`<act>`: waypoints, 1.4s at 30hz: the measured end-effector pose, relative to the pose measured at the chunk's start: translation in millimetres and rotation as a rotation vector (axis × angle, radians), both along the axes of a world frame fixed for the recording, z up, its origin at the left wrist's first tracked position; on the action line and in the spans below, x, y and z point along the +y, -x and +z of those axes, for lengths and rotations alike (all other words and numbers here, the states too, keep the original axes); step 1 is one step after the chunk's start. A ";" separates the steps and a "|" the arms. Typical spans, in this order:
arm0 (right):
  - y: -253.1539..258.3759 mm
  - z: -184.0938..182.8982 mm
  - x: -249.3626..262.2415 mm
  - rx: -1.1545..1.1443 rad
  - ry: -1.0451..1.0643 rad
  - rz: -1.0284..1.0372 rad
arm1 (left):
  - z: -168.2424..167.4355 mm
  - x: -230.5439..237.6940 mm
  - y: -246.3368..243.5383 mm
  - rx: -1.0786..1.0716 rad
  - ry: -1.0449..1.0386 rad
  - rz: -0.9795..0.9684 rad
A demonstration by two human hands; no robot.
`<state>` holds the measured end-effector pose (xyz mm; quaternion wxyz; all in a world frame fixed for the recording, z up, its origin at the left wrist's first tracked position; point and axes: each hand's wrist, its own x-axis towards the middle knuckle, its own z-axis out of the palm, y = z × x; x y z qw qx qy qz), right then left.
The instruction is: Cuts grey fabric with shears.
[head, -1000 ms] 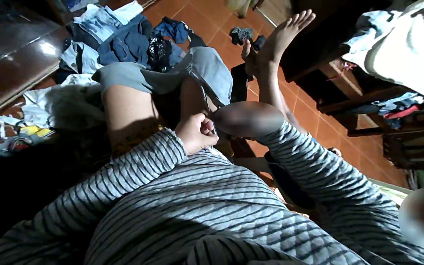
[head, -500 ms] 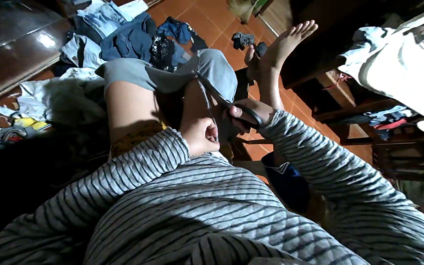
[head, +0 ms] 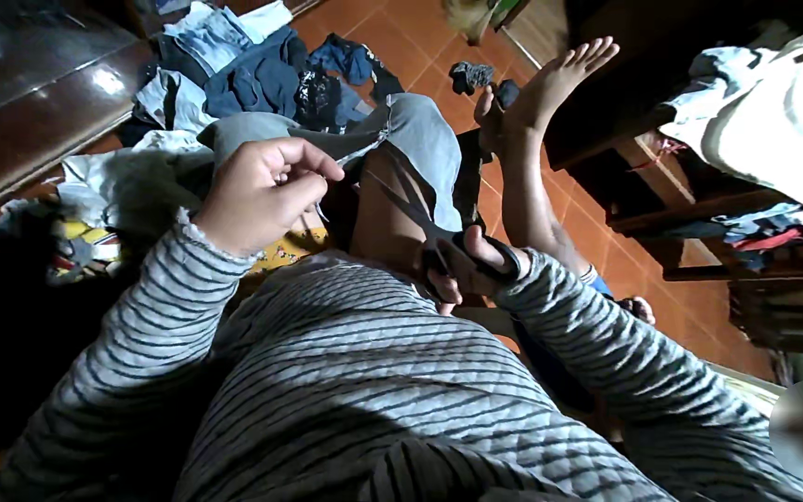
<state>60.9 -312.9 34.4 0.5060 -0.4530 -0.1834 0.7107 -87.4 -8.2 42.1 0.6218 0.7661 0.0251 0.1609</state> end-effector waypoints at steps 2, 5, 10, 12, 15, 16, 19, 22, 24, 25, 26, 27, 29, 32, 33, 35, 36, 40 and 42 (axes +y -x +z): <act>20.6 34.9 22.0 -0.160 0.159 -0.093 | 1.0 1.9 -1.6 -0.164 0.005 0.026; -11.5 -22.5 21.8 0.144 -0.226 -0.008 | -2.1 5.2 -14.9 -0.339 0.188 0.089; -15.7 -32.2 38.8 0.086 -0.232 -0.097 | 10.7 -4.9 -48.5 -0.230 0.595 0.203; -4.9 -16.3 48.8 -0.017 -0.121 -0.238 | 12.5 -8.2 -55.3 -0.183 0.601 0.169; -17.9 -44.2 54.1 0.120 -0.299 -0.199 | 13.4 -11.7 -57.3 -0.001 0.354 0.123; -17.0 -43.6 57.5 0.118 -0.297 -0.210 | 11.6 -10.6 -58.1 0.098 0.164 0.136; -8.4 -33.9 65.7 0.006 -0.226 -0.274 | 0.0 -7.5 -66.9 0.301 -0.249 0.116; -7.2 -36.6 67.1 -0.001 -0.217 -0.292 | -10.7 -9.2 -75.8 0.337 -0.340 0.088; -7.9 -37.6 65.8 -0.004 -0.231 -0.294 | -13.7 -9.5 -75.5 0.308 -0.344 0.057; -8.0 -38.3 65.4 -0.004 -0.243 -0.298 | -16.9 -9.6 -74.4 0.272 -0.343 0.049; -8.1 -38.7 65.4 -0.011 -0.247 -0.306 | -19.9 -10.2 -72.7 0.236 -0.334 0.044; -8.1 -38.3 66.1 -0.018 -0.245 -0.315 | -21.5 -11.2 -70.7 0.215 -0.323 0.041; -9.7 -37.7 68.4 -0.025 -0.256 -0.312 | -24.1 -14.0 -67.7 0.200 -0.301 0.040; -11.2 -35.9 71.1 -0.021 -0.270 -0.293 | -33.5 -16.8 -68.7 0.148 -0.268 0.048; -11.7 -35.6 71.8 -0.027 -0.272 -0.290 | -34.5 -16.8 -69.4 0.135 -0.260 0.044; -13.5 -35.6 73.7 -0.045 -0.265 -0.286 | -33.6 -16.9 -69.6 0.127 -0.259 0.042; -14.0 -35.5 75.1 -0.056 -0.259 -0.285 | -33.1 -17.5 -69.3 0.120 -0.266 0.044; -14.6 -33.5 80.6 -0.042 -0.272 -0.285 | -32.4 -23.4 -67.0 0.069 -0.314 0.043; -13.1 -31.9 81.3 -0.028 -0.273 -0.295 | -34.1 -25.3 -66.8 0.052 -0.316 0.051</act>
